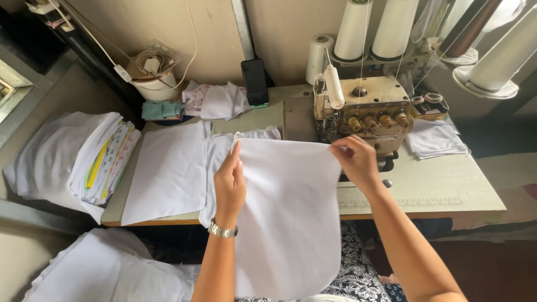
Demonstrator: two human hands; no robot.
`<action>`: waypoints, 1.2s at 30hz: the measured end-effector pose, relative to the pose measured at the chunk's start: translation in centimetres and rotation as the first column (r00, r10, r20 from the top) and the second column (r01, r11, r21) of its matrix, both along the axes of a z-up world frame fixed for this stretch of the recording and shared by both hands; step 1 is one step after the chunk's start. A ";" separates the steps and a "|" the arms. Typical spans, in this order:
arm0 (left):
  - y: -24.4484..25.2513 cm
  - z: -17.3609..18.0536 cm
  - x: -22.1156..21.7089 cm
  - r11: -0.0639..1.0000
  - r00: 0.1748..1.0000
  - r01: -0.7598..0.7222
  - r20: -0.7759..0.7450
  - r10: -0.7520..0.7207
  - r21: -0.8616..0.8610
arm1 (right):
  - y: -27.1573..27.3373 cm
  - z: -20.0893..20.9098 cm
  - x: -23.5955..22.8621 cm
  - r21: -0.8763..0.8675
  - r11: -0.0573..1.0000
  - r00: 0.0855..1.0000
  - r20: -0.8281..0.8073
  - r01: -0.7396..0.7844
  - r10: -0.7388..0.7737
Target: A worker is inspecting white fabric pieces at a sewing workstation, checking for defects and organizing them for production.
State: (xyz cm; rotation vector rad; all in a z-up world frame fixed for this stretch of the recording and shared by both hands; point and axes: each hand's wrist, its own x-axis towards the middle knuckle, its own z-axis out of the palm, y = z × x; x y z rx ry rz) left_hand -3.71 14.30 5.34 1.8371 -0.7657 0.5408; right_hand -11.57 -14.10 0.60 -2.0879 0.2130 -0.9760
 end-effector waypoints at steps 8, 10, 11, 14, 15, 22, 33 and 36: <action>-5.2 -10.2 4.8 0.953 0.976 -0.213 0.096 0.196 0.214 | 0.0 -2.1 2.4 -0.080 0.997 0.985 -0.173 0.014 -0.027; -7.7 -9.6 2.7 0.938 0.924 -0.271 0.331 0.191 0.216 | 0.1 -2.2 2.4 -0.056 0.998 0.981 -0.192 0.018 -0.028; -8.9 -9.1 1.5 0.955 0.920 -0.130 0.391 0.017 0.265 | 0.1 -2.4 2.3 -0.045 0.999 0.981 -0.191 0.024 -0.032; -10.8 -8.4 -0.6 0.914 0.907 -0.020 0.391 -0.154 0.406 | 0.6 -3.2 1.8 0.004 0.997 0.988 -0.137 0.074 -0.072; -11.3 -8.2 -1.1 0.871 0.926 -0.043 0.346 -0.149 0.490 | 0.7 -3.5 1.6 0.048 0.992 0.990 -0.084 0.120 -0.115; -11.6 -7.4 -0.6 0.859 0.946 -0.055 0.303 -0.119 0.510 | 5.8 -5.0 -3.2 0.573 0.820 0.990 -0.120 0.009 0.073; -11.2 -6.5 -1.3 0.874 0.959 -0.027 0.258 -0.114 0.486 | 6.5 -9.3 -5.8 0.625 0.778 0.998 0.046 -0.069 0.052; -11.3 -6.5 -1.1 0.873 0.960 -0.034 0.260 -0.107 0.486 | 6.4 -9.5 -5.4 0.609 0.792 0.998 0.054 -0.051 0.023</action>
